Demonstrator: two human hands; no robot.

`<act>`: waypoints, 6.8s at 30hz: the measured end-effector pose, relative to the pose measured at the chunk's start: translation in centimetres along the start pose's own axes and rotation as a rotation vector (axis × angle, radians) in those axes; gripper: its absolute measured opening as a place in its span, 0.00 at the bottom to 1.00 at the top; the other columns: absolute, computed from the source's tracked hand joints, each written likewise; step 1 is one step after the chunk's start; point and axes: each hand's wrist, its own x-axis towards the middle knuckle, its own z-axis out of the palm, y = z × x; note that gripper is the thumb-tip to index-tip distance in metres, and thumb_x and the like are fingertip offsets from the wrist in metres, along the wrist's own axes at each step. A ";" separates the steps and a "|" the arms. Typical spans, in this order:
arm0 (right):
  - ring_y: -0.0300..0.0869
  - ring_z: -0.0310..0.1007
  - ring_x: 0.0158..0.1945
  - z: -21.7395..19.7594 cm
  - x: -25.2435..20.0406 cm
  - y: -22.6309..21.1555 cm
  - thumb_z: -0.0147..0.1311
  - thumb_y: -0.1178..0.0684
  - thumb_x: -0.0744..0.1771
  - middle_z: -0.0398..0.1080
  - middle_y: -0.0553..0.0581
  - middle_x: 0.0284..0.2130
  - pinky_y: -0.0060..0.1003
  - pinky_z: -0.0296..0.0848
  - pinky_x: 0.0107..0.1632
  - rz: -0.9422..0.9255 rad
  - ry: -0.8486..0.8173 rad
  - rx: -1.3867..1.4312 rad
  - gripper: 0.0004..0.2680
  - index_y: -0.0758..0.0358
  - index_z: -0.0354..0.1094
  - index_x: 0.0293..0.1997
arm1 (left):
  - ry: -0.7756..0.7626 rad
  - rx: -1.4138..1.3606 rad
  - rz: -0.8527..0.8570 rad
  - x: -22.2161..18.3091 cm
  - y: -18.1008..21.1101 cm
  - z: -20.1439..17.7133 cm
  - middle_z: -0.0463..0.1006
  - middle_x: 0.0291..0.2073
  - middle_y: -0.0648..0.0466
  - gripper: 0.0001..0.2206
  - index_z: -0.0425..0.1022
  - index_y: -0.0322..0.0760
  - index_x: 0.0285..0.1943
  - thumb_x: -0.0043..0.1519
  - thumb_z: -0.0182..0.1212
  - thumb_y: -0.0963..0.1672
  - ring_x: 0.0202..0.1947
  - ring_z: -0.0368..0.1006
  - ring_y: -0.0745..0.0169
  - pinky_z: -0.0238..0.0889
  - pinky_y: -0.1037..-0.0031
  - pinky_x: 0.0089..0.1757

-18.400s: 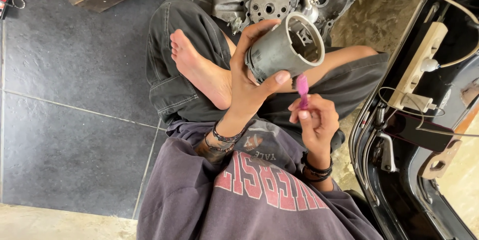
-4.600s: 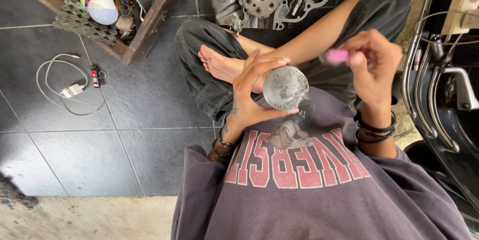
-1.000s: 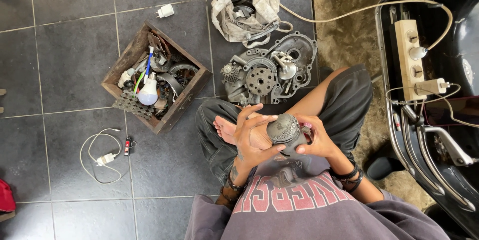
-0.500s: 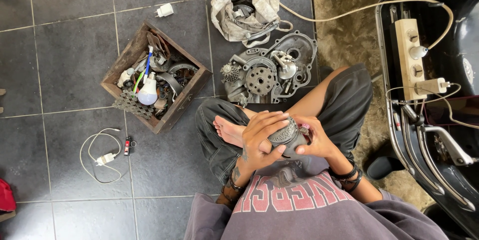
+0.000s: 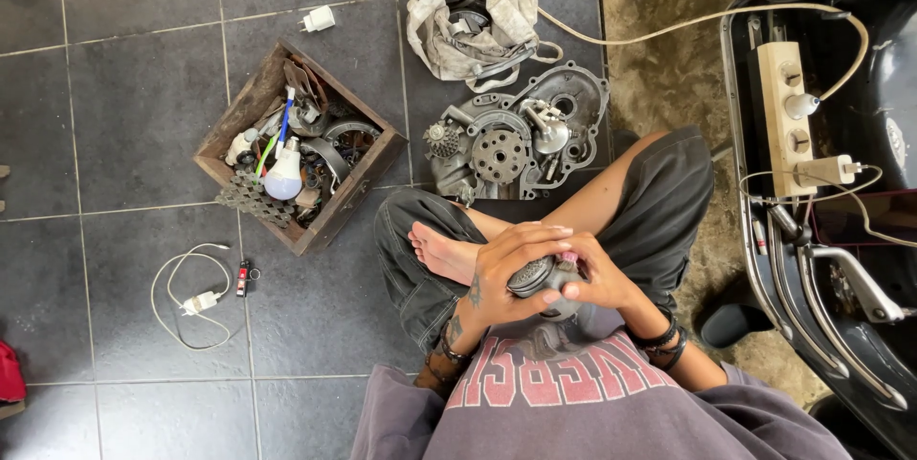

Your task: Cleaning a motorcycle piston using a toothbrush to remove dirt and carbon buildup.

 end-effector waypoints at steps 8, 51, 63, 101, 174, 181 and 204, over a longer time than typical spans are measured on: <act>0.33 0.68 0.29 0.3 1.1 -1.4 0.60 0.27 0.62 0.75 0.55 0.28 0.33 0.69 0.27 0.082 -0.071 0.086 0.28 0.69 0.76 0.48 | 0.090 0.054 -0.031 -0.1 0.4 -0.4 0.84 0.42 0.41 0.24 0.82 0.27 0.47 0.67 0.54 0.54 0.43 0.82 0.42 0.73 0.54 0.48; 0.36 0.69 0.28 -1.0 0.2 -4.6 0.62 0.26 0.60 0.73 0.59 0.27 0.34 0.71 0.27 0.156 -0.054 -0.018 0.30 0.70 0.75 0.49 | -0.832 0.907 -0.314 -19.0 -18.5 2.9 0.57 0.73 0.35 0.38 0.40 0.36 0.82 0.65 0.52 0.52 0.68 0.63 0.40 0.63 0.49 0.54; 0.36 0.69 0.28 -1.9 -0.9 -5.1 0.63 0.26 0.59 0.73 0.57 0.26 0.35 0.70 0.28 0.163 -0.018 -0.021 0.30 0.71 0.76 0.47 | -0.592 1.275 -0.182 -21.5 -21.4 -0.3 0.66 0.59 0.54 0.24 0.62 0.44 0.70 0.62 0.50 0.45 0.53 0.66 0.55 0.53 0.49 0.59; 0.41 0.71 0.28 -1.7 -0.7 -5.8 0.64 0.23 0.57 0.73 0.63 0.28 0.40 0.73 0.30 0.177 -0.102 -0.089 0.34 0.72 0.74 0.49 | -0.864 1.998 0.126 -28.0 -19.2 -0.7 0.52 0.72 0.55 0.23 0.52 0.42 0.73 0.68 0.39 0.47 0.74 0.43 0.59 0.32 0.51 0.69; 0.34 0.76 0.37 7.0 -10.2 -5.9 0.60 0.26 0.57 0.77 0.57 0.34 0.30 0.74 0.37 0.380 0.508 0.000 0.33 0.72 0.73 0.54 | -0.506 0.621 -0.504 -18.6 -19.5 4.7 0.61 0.72 0.38 0.29 0.52 0.35 0.79 0.70 0.52 0.48 0.66 0.67 0.40 0.50 0.37 0.63; 0.35 0.75 0.37 6.3 -10.0 -5.1 0.59 0.28 0.58 0.77 0.59 0.33 0.31 0.74 0.37 0.375 0.512 -0.003 0.33 0.74 0.72 0.54 | -0.785 0.416 -0.521 -20.5 -19.3 2.4 0.74 0.61 0.55 0.17 0.74 0.45 0.62 0.67 0.58 0.50 0.66 0.66 0.57 0.46 0.55 0.68; 0.36 0.59 0.18 -0.5 9.7 -16.4 0.54 0.24 0.59 0.66 0.52 0.20 0.29 0.65 0.22 -0.203 0.085 -0.417 0.29 0.67 0.79 0.43 | -0.133 -0.275 -0.350 -14.4 -10.4 4.9 0.67 0.65 0.35 0.48 0.58 0.30 0.71 0.44 0.83 0.51 0.67 0.61 0.40 0.47 0.49 0.64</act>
